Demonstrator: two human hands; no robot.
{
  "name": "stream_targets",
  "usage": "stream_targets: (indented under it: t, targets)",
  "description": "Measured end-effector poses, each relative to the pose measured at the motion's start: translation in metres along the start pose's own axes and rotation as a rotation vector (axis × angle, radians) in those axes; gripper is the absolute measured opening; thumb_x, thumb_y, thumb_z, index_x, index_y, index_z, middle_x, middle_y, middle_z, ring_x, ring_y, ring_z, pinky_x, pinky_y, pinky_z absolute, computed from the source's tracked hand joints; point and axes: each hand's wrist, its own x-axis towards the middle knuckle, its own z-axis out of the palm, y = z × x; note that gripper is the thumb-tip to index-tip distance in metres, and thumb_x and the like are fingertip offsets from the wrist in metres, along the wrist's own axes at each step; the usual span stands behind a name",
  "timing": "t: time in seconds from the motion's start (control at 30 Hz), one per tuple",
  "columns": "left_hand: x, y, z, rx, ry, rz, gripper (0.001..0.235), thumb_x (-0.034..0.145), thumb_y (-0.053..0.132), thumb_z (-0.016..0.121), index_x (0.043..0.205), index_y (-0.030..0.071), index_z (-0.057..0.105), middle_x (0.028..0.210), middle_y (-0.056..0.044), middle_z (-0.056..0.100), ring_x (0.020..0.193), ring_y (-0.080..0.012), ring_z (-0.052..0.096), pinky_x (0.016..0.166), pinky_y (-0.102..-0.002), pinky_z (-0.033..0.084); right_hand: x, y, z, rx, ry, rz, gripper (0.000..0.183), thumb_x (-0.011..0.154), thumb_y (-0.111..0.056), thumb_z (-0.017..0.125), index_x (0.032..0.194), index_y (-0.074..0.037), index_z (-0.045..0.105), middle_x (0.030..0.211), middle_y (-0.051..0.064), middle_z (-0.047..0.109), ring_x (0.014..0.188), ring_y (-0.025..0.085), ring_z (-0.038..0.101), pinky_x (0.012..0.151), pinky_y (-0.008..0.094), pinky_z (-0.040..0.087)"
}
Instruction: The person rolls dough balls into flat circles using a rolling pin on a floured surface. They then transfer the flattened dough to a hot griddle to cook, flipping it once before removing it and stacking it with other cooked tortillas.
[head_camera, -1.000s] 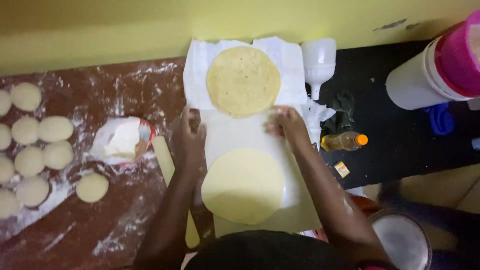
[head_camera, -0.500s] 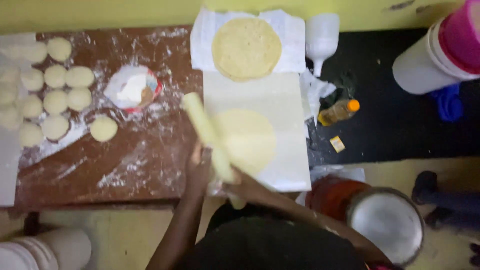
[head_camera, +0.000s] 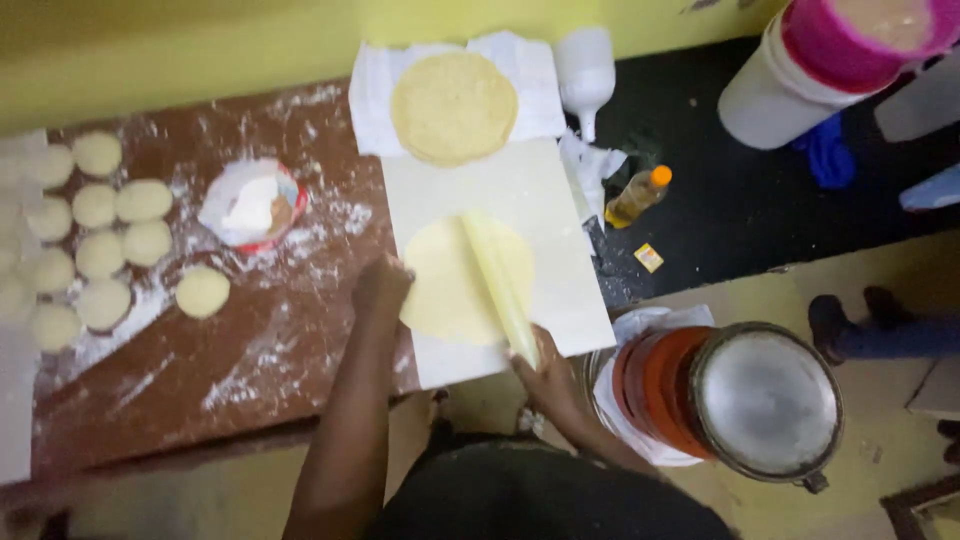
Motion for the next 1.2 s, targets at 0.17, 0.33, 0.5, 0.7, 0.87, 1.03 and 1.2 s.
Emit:
stream_targets:
  t: [0.17, 0.33, 0.5, 0.7, 0.87, 1.03, 1.2]
  targets:
    - [-0.01, 0.01, -0.015, -0.424, -0.01, 0.089, 0.033, 0.097, 0.037, 0.078, 0.12, 0.013, 0.08, 0.094, -0.008, 0.079, 0.079, -0.0249, 0.078, 0.064, -0.041, 0.061, 0.002, 0.018, 0.049, 0.21, 0.061, 0.108, 0.064, 0.097, -0.027, 0.078, 0.151, -0.005, 0.051, 0.101, 0.024, 0.077, 0.067, 0.028, 0.075, 0.048, 0.038, 0.064]
    - [-0.125, 0.099, -0.147, -0.649, -0.268, -0.084, 0.048, 0.101, 0.048, 0.074, 0.134, 0.013, 0.079, 0.12, -0.017, 0.078, 0.104, -0.0309, 0.08, 0.089, -0.053, 0.062, 0.016, 0.044, 0.074, 0.277, 0.108, 0.046, 0.053, 0.102, -0.024, 0.074, 0.147, 0.0, 0.061, 0.113, 0.032, 0.073, 0.083, 0.037, 0.078, 0.052, 0.043, 0.068]
    - [-0.166, 0.131, -0.11, -1.232, -0.915, 0.241, 0.073, 0.108, 0.036, 0.073, 0.168, 0.004, 0.046, 0.167, -0.034, 0.045, 0.158, -0.0532, 0.041, 0.128, -0.068, 0.034, -0.001, 0.016, 0.073, 0.455, 0.169, 0.231, 0.075, 0.117, -0.049, 0.052, 0.166, 0.007, 0.042, 0.169, 0.04, 0.039, 0.162, 0.055, 0.033, 0.13, 0.073, 0.026]
    - [-0.19, 0.081, -0.158, -0.936, -0.782, 0.039, 0.06, 0.111, 0.035, 0.062, 0.163, 0.006, 0.055, 0.163, -0.03, 0.053, 0.151, -0.0507, 0.055, 0.125, -0.059, 0.045, -0.012, 0.006, 0.047, 0.624, 0.072, 0.408, 0.045, 0.111, -0.041, 0.063, 0.141, -0.008, 0.058, 0.117, 0.025, 0.073, 0.08, 0.034, 0.077, 0.061, 0.047, 0.071]
    - [-0.202, 0.028, -0.14, -0.895, -0.72, -0.103, 0.054, 0.113, 0.03, 0.058, 0.164, 0.012, 0.056, 0.164, -0.024, 0.057, 0.15, -0.0432, 0.059, 0.122, -0.055, 0.048, -0.013, 0.026, 0.028, 0.647, 0.008, 0.351, 0.048, 0.111, -0.047, 0.06, 0.131, -0.004, 0.064, 0.094, 0.02, 0.071, 0.061, 0.025, 0.07, 0.043, 0.037, 0.065]
    - [-0.214, 0.039, -0.153, -0.869, -0.669, -0.207, 0.047, 0.113, 0.016, 0.056, 0.16, 0.016, 0.061, 0.156, -0.015, 0.065, 0.135, -0.0298, 0.068, 0.111, -0.04, 0.055, -0.025, 0.044, 0.0, 1.148, -0.237, 0.306, 0.07, 0.111, -0.072, 0.048, 0.119, -0.005, 0.067, 0.07, 0.01, 0.065, 0.043, 0.016, 0.063, 0.034, 0.029, 0.058]
    - [-0.203, 0.061, -0.135, -0.842, -0.688, -0.122, 0.044, 0.118, 0.018, 0.047, 0.161, 0.016, 0.059, 0.156, -0.009, 0.062, 0.139, -0.0254, 0.062, 0.12, -0.04, 0.047, -0.042, 0.092, -0.021, 1.417, -0.437, 0.123, 0.074, 0.113, -0.07, 0.041, 0.132, -0.001, 0.062, 0.069, 0.014, 0.058, 0.039, 0.023, 0.059, 0.032, 0.034, 0.054]
